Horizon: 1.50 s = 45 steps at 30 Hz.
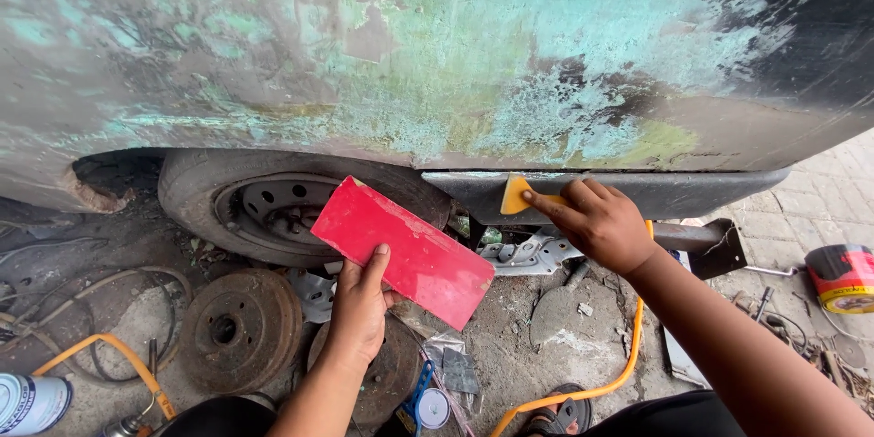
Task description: The person scrapes a patch of light blue paint on the side of a dark-colored vehicle using a yellow plastic scraper. They hold a red sanding block in their left hand while working on the car's body panel near the rear wheel.
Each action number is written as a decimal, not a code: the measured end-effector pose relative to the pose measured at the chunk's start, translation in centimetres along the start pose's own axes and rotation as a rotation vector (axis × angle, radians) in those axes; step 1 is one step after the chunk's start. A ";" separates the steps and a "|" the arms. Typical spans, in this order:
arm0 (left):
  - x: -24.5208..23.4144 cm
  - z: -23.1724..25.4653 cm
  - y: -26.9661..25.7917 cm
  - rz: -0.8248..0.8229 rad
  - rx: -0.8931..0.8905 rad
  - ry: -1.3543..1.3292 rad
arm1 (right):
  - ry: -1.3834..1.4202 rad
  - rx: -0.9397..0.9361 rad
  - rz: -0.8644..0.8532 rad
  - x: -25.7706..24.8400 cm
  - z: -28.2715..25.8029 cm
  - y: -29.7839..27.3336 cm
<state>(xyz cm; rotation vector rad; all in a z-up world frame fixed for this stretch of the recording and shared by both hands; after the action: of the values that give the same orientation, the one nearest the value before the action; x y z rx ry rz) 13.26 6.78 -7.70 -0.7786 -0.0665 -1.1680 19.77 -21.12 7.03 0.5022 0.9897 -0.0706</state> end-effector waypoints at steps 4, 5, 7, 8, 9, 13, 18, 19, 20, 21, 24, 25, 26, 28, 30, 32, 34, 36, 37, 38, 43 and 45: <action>-0.4 0.1 0.0 -0.027 0.008 -0.017 | 0.003 0.046 0.048 -0.3 -0.7 1.4; -0.3 0.4 -0.1 -0.025 0.003 0.003 | 0.023 0.034 0.049 -0.2 -1.0 1.9; 0.0 0.6 -0.1 -0.027 -0.002 0.027 | 0.039 0.027 0.049 0.1 -1.2 2.7; 0.0 0.4 0.1 -0.031 -0.005 0.031 | 0.039 0.020 0.050 0.2 -1.4 3.1; -0.1 0.3 0.2 -0.027 -0.006 0.025 | 0.042 0.001 0.053 0.4 -1.6 3.7; -0.2 0.6 0.6 -0.025 0.071 -0.021 | -0.045 0.035 0.082 -0.7 -1.8 5.4; -0.4 -1.0 2.5 -0.056 0.058 -0.011 | -0.016 -0.036 0.020 -1.3 -3.2 6.5; 0.0 -0.5 1.9 -0.054 0.059 -0.014 | -0.016 -0.039 0.021 -1.4 -3.9 7.3; 0.4 0.1 1.4 -0.065 0.063 -0.011 | -0.005 -0.023 0.026 -1.5 -4.4 8.0; 0.8 0.6 0.8 -0.076 0.065 -0.006 | 0.008 -0.006 0.031 -1.6 -5.0 8.7; 0.6 0.7 0.7 -0.075 0.068 -0.017 | -0.016 -0.002 0.099 -0.9 -5.8 8.8; 0.2 0.7 1.1 -0.071 0.070 -0.019 | -0.014 -0.006 0.101 -1.6 -5.8 9.3; -0.2 0.8 1.5 -0.067 0.086 -0.013 | 0.001 0.022 0.103 -2.2 -5.5 9.8; -0.9 0.9 1.6 -0.056 0.102 -0.014 | 0.021 0.042 0.105 -2.3 -5.2 10.1; -0.6 1.3 1.5 -0.068 0.098 -0.015 | -0.036 0.022 0.121 -1.7 -5.0 9.6; 0.2 2.0 0.5 -0.076 0.092 -0.022 | -0.026 0.022 0.116 -1.5 -4.9 9.5; 0.4 2.3 -0.2 -0.077 0.093 -0.033 | -0.014 0.014 0.117 -1.3 -5.0 10.0; 0.7 2.5 -0.2 -0.088 0.088 -0.034 | -0.015 0.018 0.123 -1.4 -5.1 10.5; 0.6 2.4 0.2 -0.089 0.089 -0.034 | -0.017 0.018 0.123 -1.3 -5.1 10.4; 0.5 2.3 0.5 -0.089 0.094 -0.030 | -0.021 0.020 0.118 -1.1 -5.1 10.4; -0.4 1.8 0.5 -0.065 0.090 -0.037 | -0.034 0.010 0.099 0.1 -5.5 10.2; -1.0 1.1 1.3 -0.062 0.079 -0.061 | -0.025 0.027 0.127 -0.2 -5.6 10.2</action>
<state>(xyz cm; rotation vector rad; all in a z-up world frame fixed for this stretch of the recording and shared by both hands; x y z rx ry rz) 14.29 8.42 -8.00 -0.7470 -0.1876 -1.1930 18.18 -9.67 8.48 0.5861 0.9316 0.0232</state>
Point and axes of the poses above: each hand's wrist, its own y-axis towards the middle knuckle, its own x-axis out of the palm, z = x × y, the point moved 10 cm from there along y, towards the middle knuckle, and after that the axes turned 9 degrees about -x, right-handed, at the moved point
